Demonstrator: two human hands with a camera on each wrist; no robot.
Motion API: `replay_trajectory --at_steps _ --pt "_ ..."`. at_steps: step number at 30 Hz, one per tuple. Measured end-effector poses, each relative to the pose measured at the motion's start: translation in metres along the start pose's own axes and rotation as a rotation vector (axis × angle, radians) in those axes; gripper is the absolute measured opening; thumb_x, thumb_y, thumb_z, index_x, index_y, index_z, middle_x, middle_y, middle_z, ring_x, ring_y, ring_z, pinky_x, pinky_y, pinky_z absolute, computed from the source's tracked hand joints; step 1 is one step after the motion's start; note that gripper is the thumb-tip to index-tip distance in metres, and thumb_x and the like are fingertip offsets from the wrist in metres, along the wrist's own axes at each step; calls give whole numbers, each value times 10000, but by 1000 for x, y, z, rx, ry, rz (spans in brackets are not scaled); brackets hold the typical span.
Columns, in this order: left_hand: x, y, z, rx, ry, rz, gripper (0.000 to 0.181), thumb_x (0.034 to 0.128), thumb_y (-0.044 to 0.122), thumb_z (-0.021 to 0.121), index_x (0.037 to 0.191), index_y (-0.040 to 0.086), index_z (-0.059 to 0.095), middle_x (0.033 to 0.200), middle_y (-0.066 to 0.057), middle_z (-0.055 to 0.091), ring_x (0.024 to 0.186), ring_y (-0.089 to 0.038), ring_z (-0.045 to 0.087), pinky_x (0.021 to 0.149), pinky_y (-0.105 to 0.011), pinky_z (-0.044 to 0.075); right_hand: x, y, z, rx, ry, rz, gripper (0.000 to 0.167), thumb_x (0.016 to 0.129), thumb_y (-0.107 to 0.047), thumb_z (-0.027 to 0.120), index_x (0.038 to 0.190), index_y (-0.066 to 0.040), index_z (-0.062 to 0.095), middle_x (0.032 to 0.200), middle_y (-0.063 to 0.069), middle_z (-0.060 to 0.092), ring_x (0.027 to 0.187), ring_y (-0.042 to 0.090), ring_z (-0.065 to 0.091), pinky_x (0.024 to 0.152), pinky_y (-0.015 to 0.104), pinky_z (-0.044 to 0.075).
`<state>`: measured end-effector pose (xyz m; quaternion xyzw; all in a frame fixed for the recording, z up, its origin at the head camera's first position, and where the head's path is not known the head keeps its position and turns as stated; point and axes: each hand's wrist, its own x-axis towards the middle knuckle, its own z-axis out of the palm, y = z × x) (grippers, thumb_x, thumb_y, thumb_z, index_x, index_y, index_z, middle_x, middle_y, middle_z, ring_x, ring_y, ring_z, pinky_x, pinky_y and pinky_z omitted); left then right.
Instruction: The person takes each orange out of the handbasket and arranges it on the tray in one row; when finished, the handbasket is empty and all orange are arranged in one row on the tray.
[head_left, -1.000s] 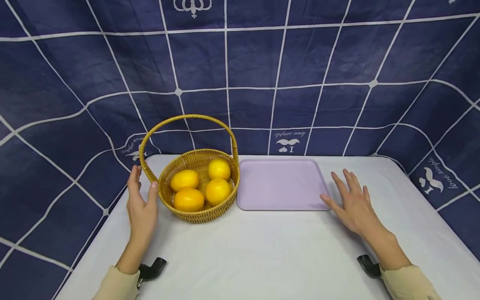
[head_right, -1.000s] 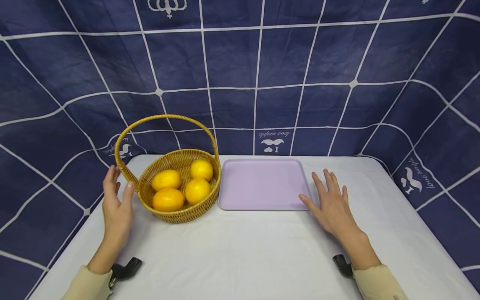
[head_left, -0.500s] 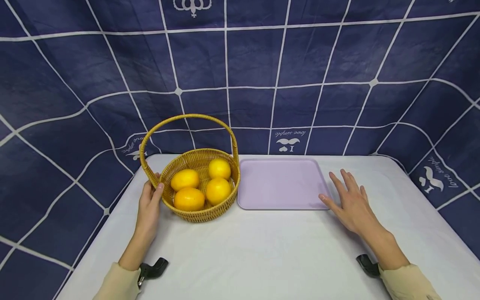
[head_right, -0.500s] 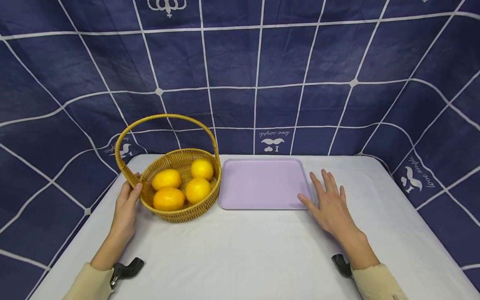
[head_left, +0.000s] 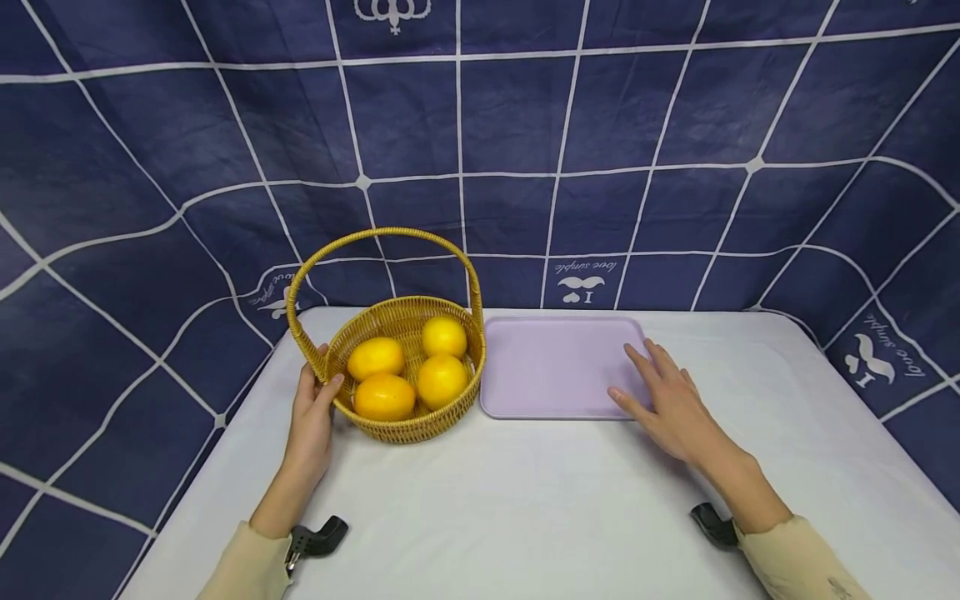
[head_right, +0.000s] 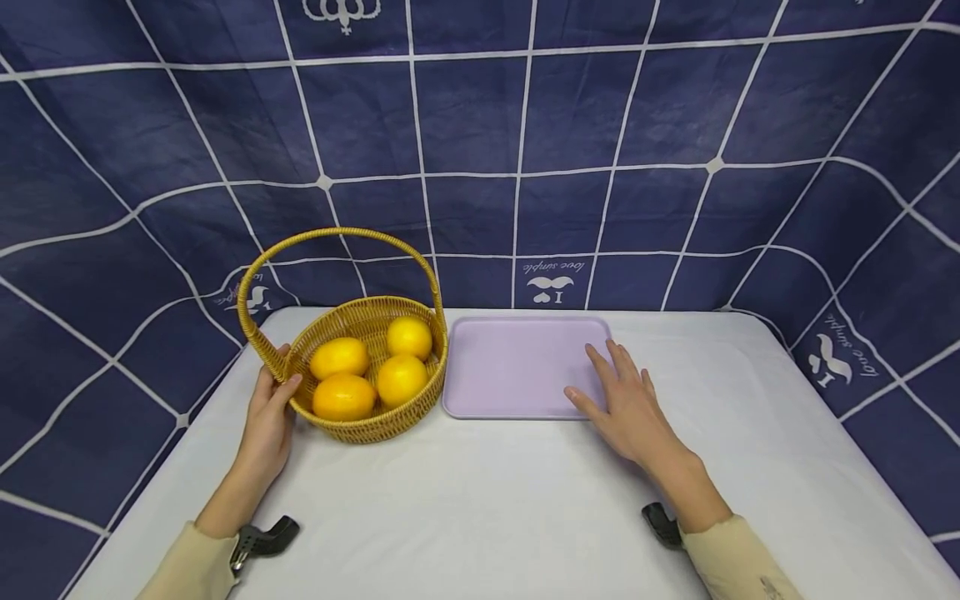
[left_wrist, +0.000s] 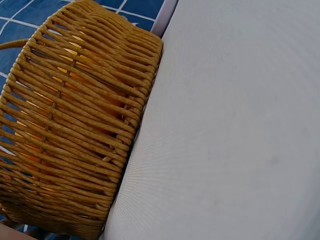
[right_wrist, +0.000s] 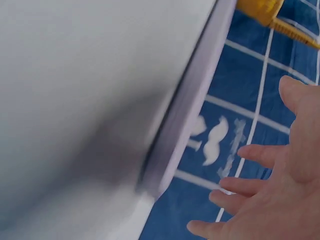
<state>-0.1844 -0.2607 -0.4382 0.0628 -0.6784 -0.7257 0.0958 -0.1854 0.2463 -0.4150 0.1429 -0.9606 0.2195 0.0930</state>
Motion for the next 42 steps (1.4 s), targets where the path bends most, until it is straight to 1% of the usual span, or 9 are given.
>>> replay_trajectory --at_steps 3,9,15,18,23,29,35,38,42 --pt "1 -1 1 -5 -5 5 625 1133 160 426 1699 249 178 1757 1 195 1600 -163 211 1338 -406 117 12 -18 4 27 -23 -21 785 1040 -528 594 1643 -88 353 1706 284 220 1575 494 206 1187 790 186" --pt "1 -3 0 11 -4 13 619 1134 162 420 1698 239 178 1757 -8 192 1605 -171 208 1336 -388 130 32 -56 12 106 -38 -71 792 1040 -536 592 1664 -131 322 1737 226 188 1586 467 209 1228 720 214" --pt "1 -5 -1 27 6 20 621 1130 176 426 1697 264 188 1760 -3 184 1608 -171 193 1333 -364 139 47 -94 16 180 -76 -89 835 1018 -629 570 1681 -209 288 1771 108 134 1595 410 232 1246 671 257" --pt "1 -6 -1 21 4 22 619 1130 181 432 1695 269 195 1759 0 185 1607 -166 194 1332 -356 143 54 -112 18 204 -90 -106 836 1008 -640 580 1673 -209 313 1763 93 181 1584 390 277 1247 644 286" --pt "2 -6 -2 16 4 22 619 1131 169 427 1697 251 191 1763 -9 180 1606 -176 203 1319 -311 172 64 -139 23 235 -112 -168 780 1021 -566 609 1634 -137 390 1707 131 332 1558 368 346 1248 608 314" --pt "0 -7 -3 28 11 26 614 1134 163 416 1699 233 185 1763 -11 186 1601 -193 224 1295 -254 213 74 -164 31 273 -132 -233 742 1029 -508 624 1605 -86 424 1661 119 422 1546 325 378 1270 544 307" --pt "-3 -10 -3 48 20 28 606 1134 167 413 1696 230 194 1759 -22 201 1591 -194 240 1282 -235 231 85 -182 40 324 -151 -260 688 1024 -456 659 1563 -67 479 1591 101 514 1465 305 479 1239 508 370" --pt "-2 -9 -2 54 12 35 606 1136 169 412 1696 237 192 1756 -27 209 1589 -197 243 1284 -244 230 89 -188 45 339 -156 -253 675 997 -413 715 1529 -50 514 1552 110 553 1416 297 525 1214 478 407" --pt "1 -8 1 61 16 42 600 1136 173 412 1692 266 207 1748 4 230 1581 -172 250 1298 -270 208 94 -195 50 310 -201 -221 739 964 -436 753 1536 -42 501 1596 141 503 1503 320 433 1269 474 327"
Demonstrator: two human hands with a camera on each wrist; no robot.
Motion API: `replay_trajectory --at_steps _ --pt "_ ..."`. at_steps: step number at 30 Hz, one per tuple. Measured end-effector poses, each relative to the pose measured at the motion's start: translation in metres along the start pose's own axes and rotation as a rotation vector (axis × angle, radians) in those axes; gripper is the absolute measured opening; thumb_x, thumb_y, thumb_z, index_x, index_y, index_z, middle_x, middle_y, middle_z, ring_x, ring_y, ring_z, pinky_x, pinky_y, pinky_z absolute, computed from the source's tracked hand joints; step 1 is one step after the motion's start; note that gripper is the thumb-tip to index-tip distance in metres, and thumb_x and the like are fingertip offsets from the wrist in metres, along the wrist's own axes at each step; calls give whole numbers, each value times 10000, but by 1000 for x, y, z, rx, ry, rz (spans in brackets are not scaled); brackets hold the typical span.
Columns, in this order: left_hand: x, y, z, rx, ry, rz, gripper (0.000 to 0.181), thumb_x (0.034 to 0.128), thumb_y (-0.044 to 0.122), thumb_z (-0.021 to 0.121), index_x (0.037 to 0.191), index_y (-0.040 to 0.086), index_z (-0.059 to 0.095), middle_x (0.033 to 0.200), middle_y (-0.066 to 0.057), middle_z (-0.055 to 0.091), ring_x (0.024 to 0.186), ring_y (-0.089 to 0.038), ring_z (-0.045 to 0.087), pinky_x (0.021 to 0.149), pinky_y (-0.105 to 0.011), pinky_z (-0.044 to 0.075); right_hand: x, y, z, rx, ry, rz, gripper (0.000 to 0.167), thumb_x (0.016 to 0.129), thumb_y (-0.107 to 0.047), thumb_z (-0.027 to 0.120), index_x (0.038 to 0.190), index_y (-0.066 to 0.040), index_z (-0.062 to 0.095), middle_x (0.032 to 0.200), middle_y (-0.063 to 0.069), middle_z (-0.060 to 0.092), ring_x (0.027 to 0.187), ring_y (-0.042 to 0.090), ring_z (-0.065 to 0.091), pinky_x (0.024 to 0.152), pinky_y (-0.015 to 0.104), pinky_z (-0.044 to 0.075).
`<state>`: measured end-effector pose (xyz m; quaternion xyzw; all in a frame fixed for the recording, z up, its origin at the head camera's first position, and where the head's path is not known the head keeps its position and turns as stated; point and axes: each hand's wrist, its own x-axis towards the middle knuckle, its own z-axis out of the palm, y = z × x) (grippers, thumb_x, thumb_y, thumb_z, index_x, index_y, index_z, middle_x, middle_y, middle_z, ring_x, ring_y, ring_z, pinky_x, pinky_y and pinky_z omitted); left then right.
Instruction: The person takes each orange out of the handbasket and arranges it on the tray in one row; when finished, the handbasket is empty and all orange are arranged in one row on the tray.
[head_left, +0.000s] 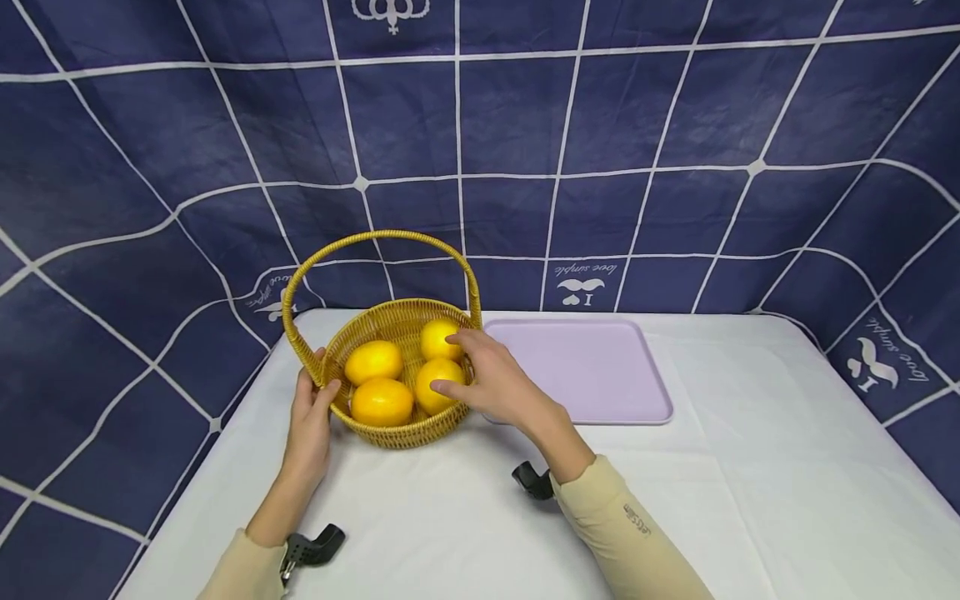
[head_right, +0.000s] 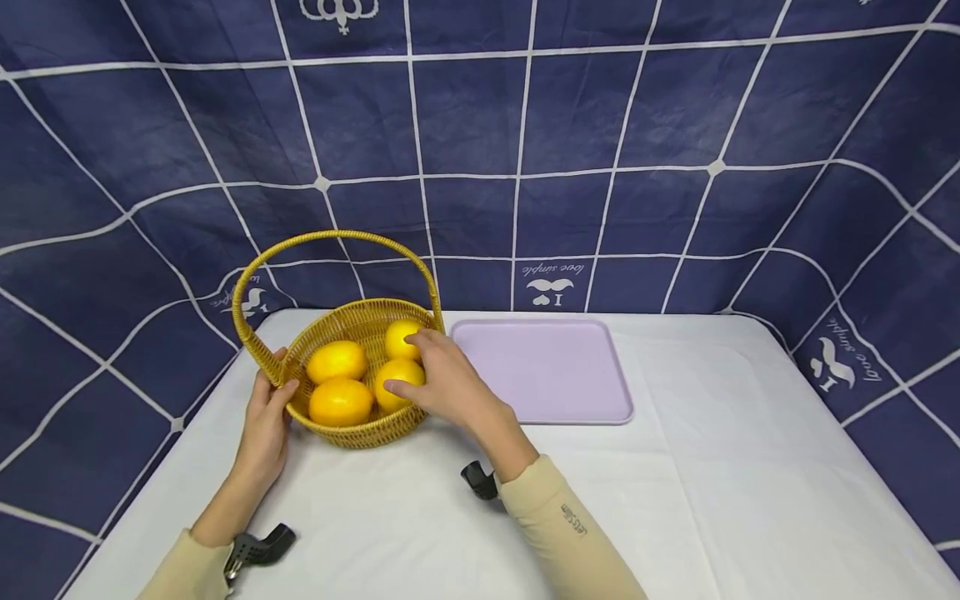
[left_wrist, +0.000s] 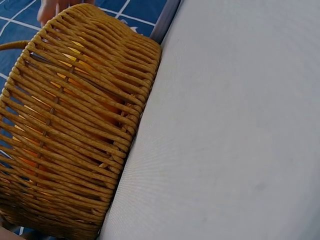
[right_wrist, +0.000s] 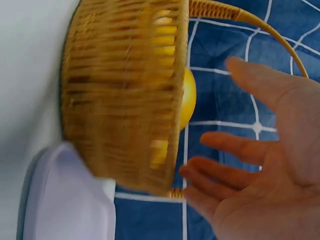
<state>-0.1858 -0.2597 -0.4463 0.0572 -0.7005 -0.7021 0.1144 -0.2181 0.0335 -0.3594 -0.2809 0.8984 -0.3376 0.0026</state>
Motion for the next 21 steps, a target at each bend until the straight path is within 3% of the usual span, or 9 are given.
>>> replay_trajectory --at_steps 3,8,12,21 --pt "0 0 2 9 1 -9 605 1134 173 415 1693 265 204 1749 21 227 1585 -161 240 1312 -303 190 2 -5 3 -30 -22 35 802 939 -470 774 1553 -45 480 1611 147 481 1541 330 372 1293 473 277" --pt "0 1 3 23 -7 -15 614 1131 175 416 1697 259 193 1753 37 216 1594 -151 225 1324 -340 171 5 -8 9 -40 -16 72 804 883 -427 848 1503 -25 530 1425 143 596 1319 318 539 1164 436 443" --pt "0 2 2 20 15 -1 612 1125 164 418 1693 254 210 1744 30 245 1584 -157 246 1318 -326 183 9 -11 17 -29 -31 91 757 850 -381 886 1444 -26 580 1332 134 601 1188 303 574 1064 427 503" --pt "1 4 0 9 11 -11 614 1125 167 420 1693 269 209 1743 26 246 1578 -155 256 1305 -288 205 16 -16 30 -161 -34 123 721 832 -365 906 1388 -31 594 1318 121 676 1179 291 642 1056 419 527"
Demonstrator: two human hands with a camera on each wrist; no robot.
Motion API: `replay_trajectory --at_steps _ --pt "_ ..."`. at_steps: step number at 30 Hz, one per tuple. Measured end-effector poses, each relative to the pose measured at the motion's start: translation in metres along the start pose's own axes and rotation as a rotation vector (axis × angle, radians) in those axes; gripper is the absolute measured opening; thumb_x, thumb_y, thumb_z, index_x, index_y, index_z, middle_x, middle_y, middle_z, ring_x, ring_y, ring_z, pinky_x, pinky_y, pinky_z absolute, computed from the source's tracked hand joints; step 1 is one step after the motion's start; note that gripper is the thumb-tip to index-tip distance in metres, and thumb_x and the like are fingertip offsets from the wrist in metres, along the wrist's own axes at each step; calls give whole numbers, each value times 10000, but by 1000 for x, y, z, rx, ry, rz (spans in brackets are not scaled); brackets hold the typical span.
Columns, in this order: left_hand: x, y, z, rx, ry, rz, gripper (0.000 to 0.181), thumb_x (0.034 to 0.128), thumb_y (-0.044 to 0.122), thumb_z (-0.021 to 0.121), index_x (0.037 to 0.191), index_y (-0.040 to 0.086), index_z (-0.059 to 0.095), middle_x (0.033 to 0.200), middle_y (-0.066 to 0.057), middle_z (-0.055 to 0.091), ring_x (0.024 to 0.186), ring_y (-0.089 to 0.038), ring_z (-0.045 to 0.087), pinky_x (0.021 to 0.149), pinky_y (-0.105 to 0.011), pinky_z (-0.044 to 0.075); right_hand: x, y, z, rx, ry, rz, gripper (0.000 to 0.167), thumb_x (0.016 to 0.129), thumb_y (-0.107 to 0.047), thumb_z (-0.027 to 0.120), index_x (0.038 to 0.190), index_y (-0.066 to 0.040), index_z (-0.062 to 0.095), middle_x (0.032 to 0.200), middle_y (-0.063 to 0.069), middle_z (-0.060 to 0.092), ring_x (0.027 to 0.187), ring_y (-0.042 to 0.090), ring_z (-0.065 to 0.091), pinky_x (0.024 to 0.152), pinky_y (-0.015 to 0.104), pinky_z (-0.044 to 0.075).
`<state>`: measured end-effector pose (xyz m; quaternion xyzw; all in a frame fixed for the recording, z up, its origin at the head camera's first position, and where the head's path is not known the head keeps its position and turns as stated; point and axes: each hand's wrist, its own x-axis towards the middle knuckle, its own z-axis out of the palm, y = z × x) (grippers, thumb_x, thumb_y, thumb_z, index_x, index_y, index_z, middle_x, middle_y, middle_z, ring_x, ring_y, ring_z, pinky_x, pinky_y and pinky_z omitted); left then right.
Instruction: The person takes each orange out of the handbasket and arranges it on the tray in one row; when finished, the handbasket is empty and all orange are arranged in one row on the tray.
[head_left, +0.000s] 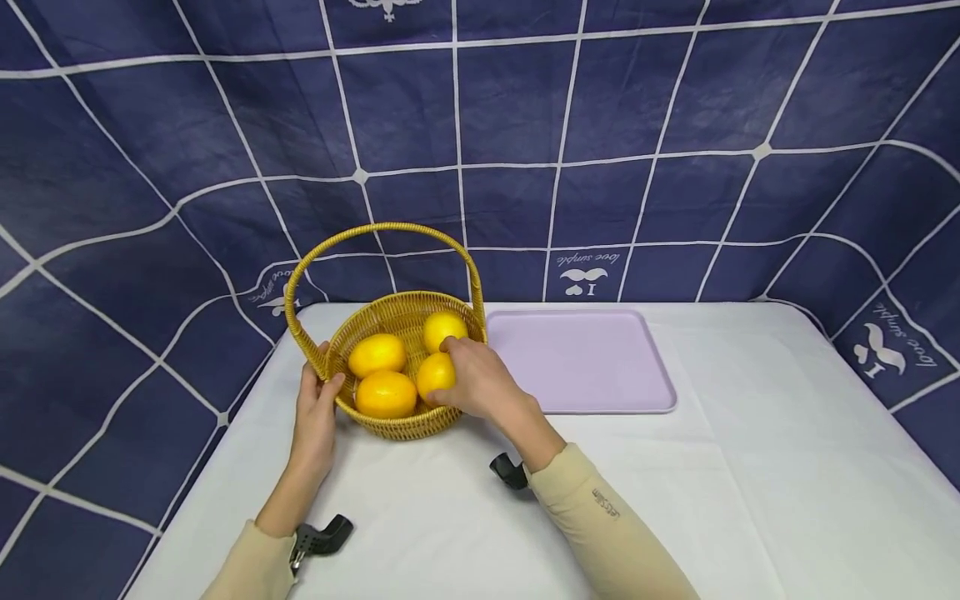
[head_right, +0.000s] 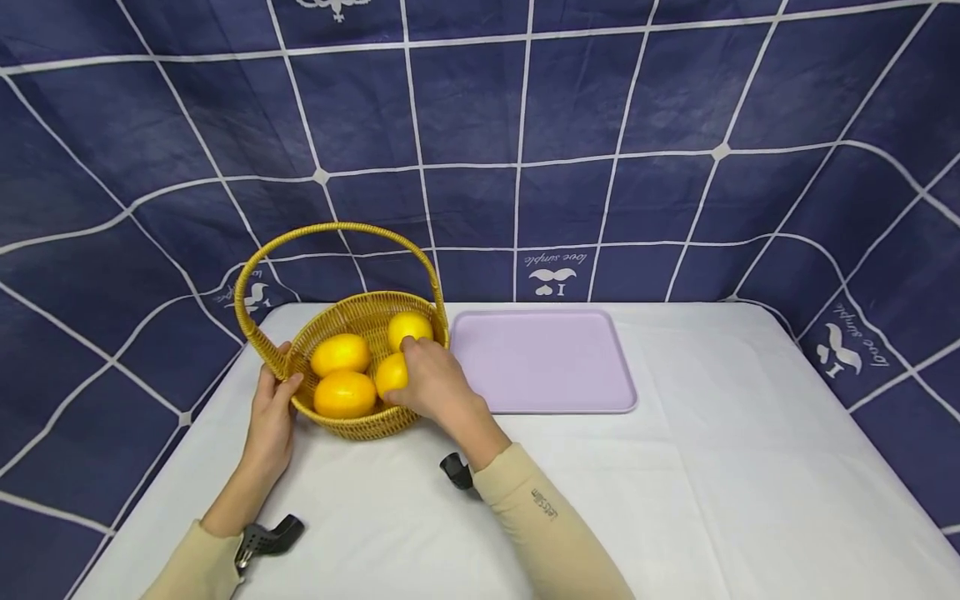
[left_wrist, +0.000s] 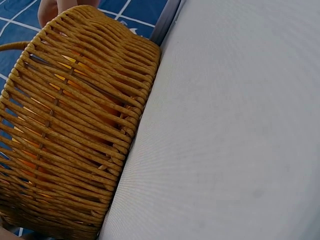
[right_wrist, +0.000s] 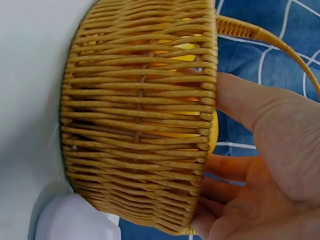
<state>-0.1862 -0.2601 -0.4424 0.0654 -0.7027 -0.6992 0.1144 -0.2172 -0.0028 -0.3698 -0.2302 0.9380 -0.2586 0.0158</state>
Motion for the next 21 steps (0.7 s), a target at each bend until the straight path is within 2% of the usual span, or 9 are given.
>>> replay_trajectory --at_steps 7,12,16,21 --pt "0 1 2 -3 5 -1 607 1127 166 411 1691 274 214 1741 31 253 1577 -165 270 1308 -307 205 2 -2 10 -61 38 -6 661 820 -404 909 1292 -41 625 1120 80 712 1008 248 662 899 383 572" --pt "1 1 3 -4 1 1 603 1129 162 407 1690 274 216 1736 21 265 1575 -176 274 1314 -336 197 3 0 13 -59 88 -17 703 798 -409 923 1302 -15 632 1114 132 723 1009 285 681 885 395 583" --pt "0 0 2 -12 2 9 604 1129 147 404 1692 254 212 1738 8 258 1575 -182 273 1298 -301 225 2 1 10 11 134 -31 715 795 -392 916 1324 0 636 1111 165 729 998 300 678 901 408 570" --pt "0 -1 1 -6 2 9 607 1129 147 404 1694 251 205 1739 8 254 1571 -188 276 1280 -279 246 -4 1 -12 168 206 6 699 794 -379 905 1349 -49 635 1155 130 734 1027 299 632 901 418 558"
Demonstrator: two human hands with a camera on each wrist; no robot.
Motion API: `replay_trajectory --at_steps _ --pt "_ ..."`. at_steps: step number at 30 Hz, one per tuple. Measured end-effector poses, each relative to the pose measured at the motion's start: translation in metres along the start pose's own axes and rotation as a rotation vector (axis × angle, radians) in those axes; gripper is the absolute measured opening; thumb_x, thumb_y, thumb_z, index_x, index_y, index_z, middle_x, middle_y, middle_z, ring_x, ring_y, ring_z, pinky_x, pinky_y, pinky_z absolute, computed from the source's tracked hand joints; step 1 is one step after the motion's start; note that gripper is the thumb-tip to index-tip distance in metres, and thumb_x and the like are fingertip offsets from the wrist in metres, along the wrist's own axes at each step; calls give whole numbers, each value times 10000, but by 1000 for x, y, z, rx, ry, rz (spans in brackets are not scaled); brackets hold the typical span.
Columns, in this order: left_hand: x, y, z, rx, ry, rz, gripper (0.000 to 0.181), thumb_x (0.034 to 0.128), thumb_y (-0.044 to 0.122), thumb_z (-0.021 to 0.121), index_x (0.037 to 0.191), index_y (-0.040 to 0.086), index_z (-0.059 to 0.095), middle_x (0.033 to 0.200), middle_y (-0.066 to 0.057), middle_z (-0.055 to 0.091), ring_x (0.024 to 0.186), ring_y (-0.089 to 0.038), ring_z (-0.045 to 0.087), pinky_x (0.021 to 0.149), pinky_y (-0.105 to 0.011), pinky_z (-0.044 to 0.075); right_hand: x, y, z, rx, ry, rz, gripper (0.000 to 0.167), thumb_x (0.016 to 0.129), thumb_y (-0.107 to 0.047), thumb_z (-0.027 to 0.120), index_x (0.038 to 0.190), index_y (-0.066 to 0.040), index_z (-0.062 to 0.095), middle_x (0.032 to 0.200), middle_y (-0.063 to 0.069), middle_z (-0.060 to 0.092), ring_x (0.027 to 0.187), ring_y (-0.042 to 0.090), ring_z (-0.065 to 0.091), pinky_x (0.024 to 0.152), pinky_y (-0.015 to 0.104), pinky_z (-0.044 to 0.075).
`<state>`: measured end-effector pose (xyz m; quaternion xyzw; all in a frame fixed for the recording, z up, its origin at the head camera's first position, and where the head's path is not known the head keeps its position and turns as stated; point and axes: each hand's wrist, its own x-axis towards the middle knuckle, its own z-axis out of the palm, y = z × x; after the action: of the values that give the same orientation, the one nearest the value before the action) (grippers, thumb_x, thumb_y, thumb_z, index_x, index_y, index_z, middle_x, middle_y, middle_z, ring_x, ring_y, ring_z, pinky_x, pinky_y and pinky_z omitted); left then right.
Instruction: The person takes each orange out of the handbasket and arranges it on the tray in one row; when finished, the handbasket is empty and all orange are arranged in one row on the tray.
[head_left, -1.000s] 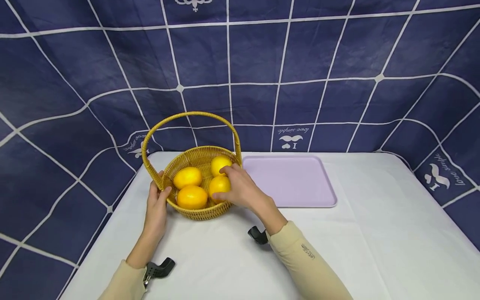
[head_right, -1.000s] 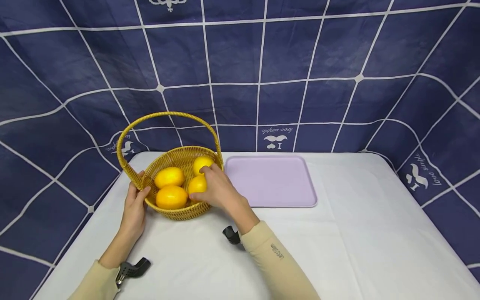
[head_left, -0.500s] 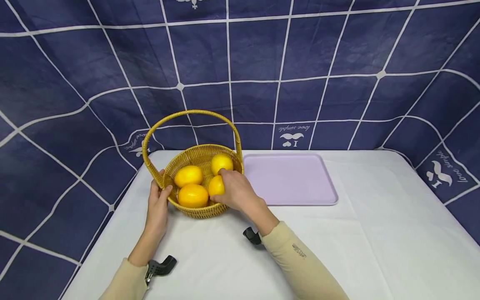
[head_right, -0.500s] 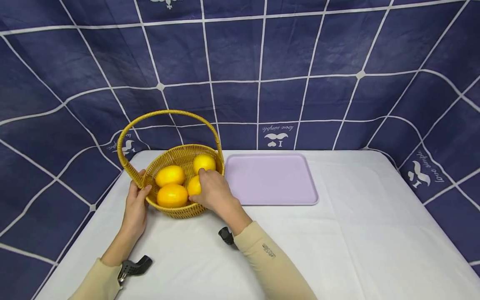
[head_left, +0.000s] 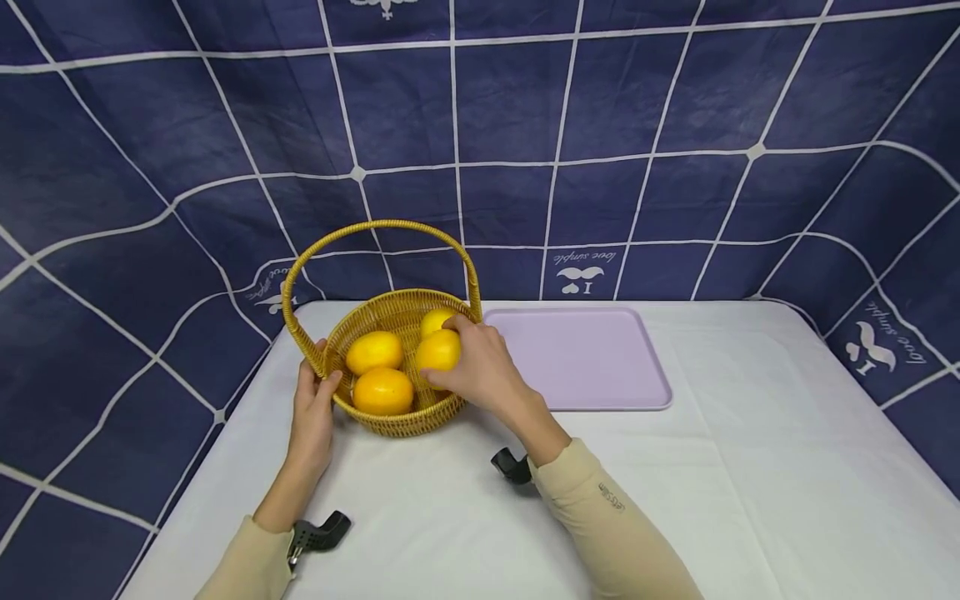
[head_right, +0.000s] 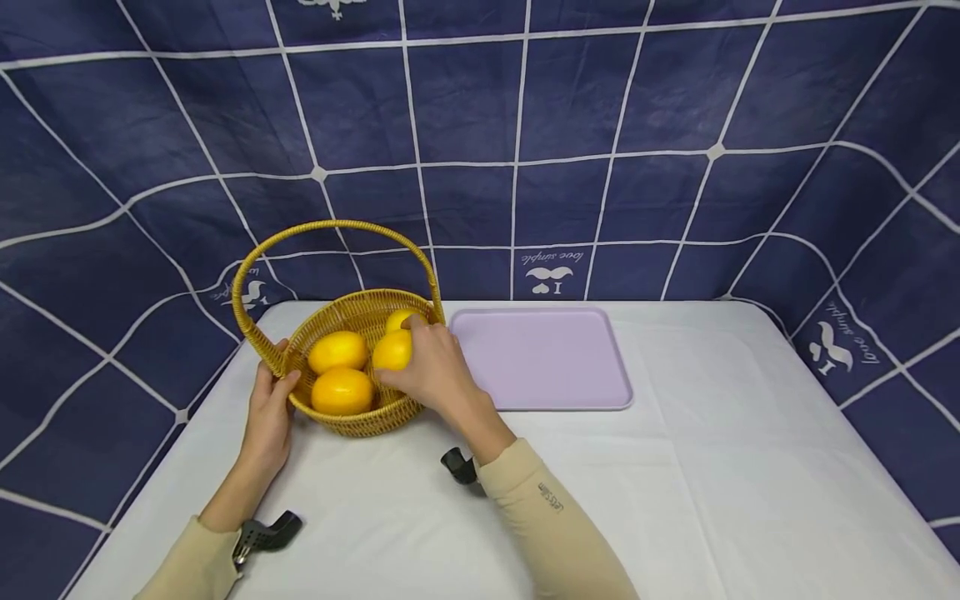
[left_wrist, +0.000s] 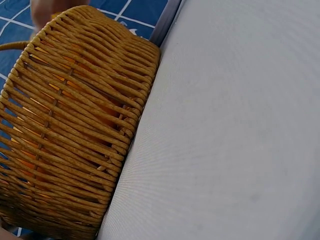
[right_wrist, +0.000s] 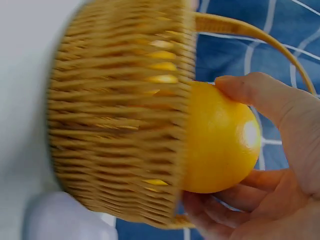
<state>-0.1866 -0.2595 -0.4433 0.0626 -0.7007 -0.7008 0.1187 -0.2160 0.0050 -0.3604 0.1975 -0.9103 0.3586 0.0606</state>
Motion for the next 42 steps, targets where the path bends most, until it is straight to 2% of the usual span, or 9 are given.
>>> replay_trajectory --at_steps 4,8,14,19,21,25,33,38,42 --pt "0 -1 -1 6 1 0 609 1129 152 408 1694 248 202 1737 15 255 1568 -181 278 1279 -274 248 -2 -4 -23 82 42 23 683 800 -391 896 1356 -88 640 1203 82 723 1046 277 628 885 402 588" --pt "0 -1 -1 4 0 0 611 1129 151 404 1696 245 195 1741 21 244 1572 -180 271 1283 -275 245 -4 -4 -45 133 66 26 643 797 -401 885 1316 -105 648 1190 62 723 995 244 669 857 384 610" --pt "1 0 -1 16 -3 1 608 1132 163 404 1696 256 195 1741 29 246 1576 -177 268 1296 -303 224 -4 10 -73 158 126 74 617 781 -402 887 1266 -117 635 1182 80 727 997 261 667 829 406 612" --pt "1 0 -1 20 -3 1 612 1130 161 405 1696 248 191 1744 36 238 1580 -173 266 1300 -299 217 -2 27 -83 131 179 136 651 776 -410 880 1290 -102 624 1198 132 734 1100 336 614 942 470 497" --pt "1 0 -1 19 -2 2 614 1129 155 406 1696 246 192 1744 34 239 1578 -176 271 1297 -298 222 0 33 -83 120 192 172 681 772 -419 875 1310 -96 610 1234 149 720 1150 364 566 949 500 462" --pt "1 -1 -1 19 1 1 613 1129 148 405 1694 267 199 1742 31 245 1576 -185 278 1294 -298 231 5 46 -74 113 217 237 705 763 -431 866 1312 -93 581 1265 168 681 1182 400 502 920 520 494" --pt "0 -1 -1 28 1 -2 611 1130 151 406 1692 286 206 1741 28 252 1572 -185 282 1290 -301 233 21 82 -38 127 311 294 653 784 -430 866 1248 -73 576 1162 211 728 1106 429 596 899 495 527" --pt "0 -1 -1 29 2 -1 609 1129 155 410 1693 255 203 1740 8 254 1570 -195 287 1285 -294 244 25 98 -18 122 306 302 646 797 -425 878 1251 -62 595 1154 224 749 1097 423 642 887 474 567" --pt "0 -1 -1 21 4 -5 610 1131 161 412 1695 254 198 1739 4 258 1571 -193 289 1290 -300 242 26 105 -7 110 298 270 671 824 -448 860 1276 -19 612 1163 240 744 1069 422 675 877 479 580"
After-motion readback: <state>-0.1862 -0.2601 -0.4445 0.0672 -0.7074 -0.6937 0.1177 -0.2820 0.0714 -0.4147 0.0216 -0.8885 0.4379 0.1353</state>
